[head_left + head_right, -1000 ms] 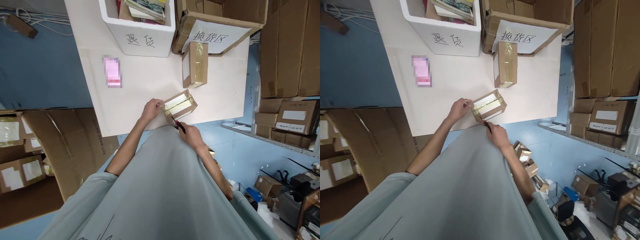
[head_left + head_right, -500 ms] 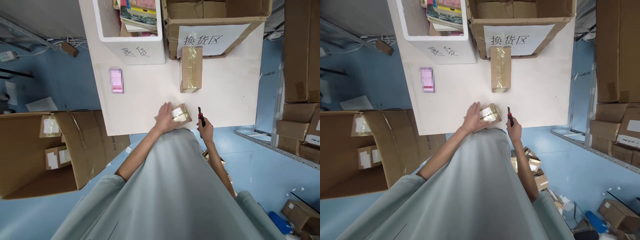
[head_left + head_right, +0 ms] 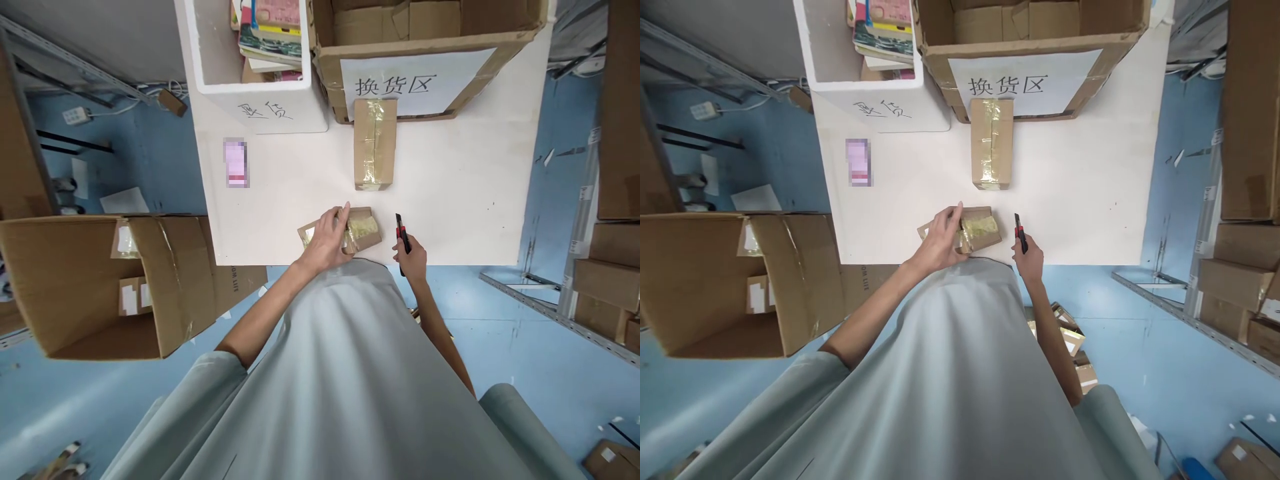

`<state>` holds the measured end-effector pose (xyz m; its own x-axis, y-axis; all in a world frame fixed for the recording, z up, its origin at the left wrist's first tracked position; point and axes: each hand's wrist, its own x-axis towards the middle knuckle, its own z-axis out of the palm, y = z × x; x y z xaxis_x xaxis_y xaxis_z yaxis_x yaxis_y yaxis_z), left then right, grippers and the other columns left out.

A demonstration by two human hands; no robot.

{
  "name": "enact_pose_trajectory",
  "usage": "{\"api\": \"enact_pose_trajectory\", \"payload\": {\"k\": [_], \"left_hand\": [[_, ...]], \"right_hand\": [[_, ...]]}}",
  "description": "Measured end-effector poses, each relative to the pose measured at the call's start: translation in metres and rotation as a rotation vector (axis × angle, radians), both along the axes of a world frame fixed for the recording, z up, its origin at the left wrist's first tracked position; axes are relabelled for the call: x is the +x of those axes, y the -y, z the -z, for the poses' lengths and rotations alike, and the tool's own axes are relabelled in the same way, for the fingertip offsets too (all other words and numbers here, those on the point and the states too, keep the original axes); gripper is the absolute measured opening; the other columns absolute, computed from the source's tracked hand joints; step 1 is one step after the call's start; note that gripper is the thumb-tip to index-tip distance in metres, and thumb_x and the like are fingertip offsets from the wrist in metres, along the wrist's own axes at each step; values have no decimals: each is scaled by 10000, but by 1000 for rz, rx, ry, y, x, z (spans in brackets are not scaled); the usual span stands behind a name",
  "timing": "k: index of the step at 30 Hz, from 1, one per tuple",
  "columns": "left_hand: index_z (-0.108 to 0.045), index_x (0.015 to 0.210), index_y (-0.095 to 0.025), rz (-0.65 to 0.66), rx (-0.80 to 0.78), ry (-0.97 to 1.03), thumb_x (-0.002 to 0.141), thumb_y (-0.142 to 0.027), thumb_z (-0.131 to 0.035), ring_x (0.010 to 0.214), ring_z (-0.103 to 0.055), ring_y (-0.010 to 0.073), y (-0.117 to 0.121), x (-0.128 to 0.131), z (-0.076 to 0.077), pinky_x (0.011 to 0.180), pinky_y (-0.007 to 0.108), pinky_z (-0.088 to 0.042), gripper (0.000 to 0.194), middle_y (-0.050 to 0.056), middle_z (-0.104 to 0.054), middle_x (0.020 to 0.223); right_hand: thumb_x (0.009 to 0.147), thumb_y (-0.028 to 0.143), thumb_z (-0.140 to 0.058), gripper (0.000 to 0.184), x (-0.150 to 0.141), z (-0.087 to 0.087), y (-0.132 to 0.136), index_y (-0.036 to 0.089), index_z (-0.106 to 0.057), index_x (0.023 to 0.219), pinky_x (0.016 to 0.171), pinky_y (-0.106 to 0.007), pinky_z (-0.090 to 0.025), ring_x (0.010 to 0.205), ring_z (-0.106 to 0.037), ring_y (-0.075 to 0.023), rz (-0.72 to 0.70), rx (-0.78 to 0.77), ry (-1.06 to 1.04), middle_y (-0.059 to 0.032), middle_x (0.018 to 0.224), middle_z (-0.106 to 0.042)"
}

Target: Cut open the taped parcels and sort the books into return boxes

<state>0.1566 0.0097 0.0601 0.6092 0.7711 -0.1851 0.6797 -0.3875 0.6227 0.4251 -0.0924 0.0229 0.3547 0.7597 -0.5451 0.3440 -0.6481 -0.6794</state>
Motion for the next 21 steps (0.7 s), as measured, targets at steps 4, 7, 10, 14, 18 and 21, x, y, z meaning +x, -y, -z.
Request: {"api": "enact_pose_trajectory", "payload": {"k": [4,7,10,14,18,21], "left_hand": [[115,1848,-327,-34,-37,37,807,-305,-910,1648,-405,465,5,-38,-16,1307,608,-469,1462,230,-287,1767],[-26,1861,-328,-74,-68,-24,839,-372,-934,1652,-419,490,12,-67,-9,1280,624,-505,1368,249,-260,1793],[-129,1854,-316,-123,-83,-103,805,-505,-993,1712,-295,558,19,-89,1,1285,710,-466,1372,283,-189,1843],[-87,1854,-318,-110,-48,-118,717,-717,-1013,1763,-16,588,21,-84,1,1349,823,-238,1520,282,-14,1907],[26,1851,-270,-33,12,-59,777,-750,-953,1779,8,542,11,-43,-5,1384,800,-131,1531,285,-37,1912],[29,1842,-206,19,16,-62,809,-594,-964,1773,-90,541,1,-8,-2,1395,759,-148,1484,310,-138,1891]], "right_hand": [[1056,702,-435,624,4,-5,-14,199,-720,1289,715,-325,-624,651,-744,-188,5,42,-2,-63,986,-827],[1065,700,-434,620,2,-6,-23,201,-722,1294,725,-330,-633,656,-743,-186,-19,67,-5,-63,999,-829],[1063,707,-449,624,-6,-4,-29,201,-724,1304,742,-334,-641,668,-748,-186,-40,54,-22,-64,1007,-833],[1069,720,-456,636,-19,-4,-31,208,-721,1335,767,-336,-650,681,-760,-187,-60,19,-47,-63,1011,-842],[1071,718,-436,652,-30,-6,-27,198,-719,1346,780,-328,-641,676,-755,-179,-80,24,-54,-61,1009,-843],[1067,735,-417,686,-33,-9,-22,193,-713,1365,776,-327,-638,683,-753,-180,-81,22,-58,-62,1007,-840]]}}
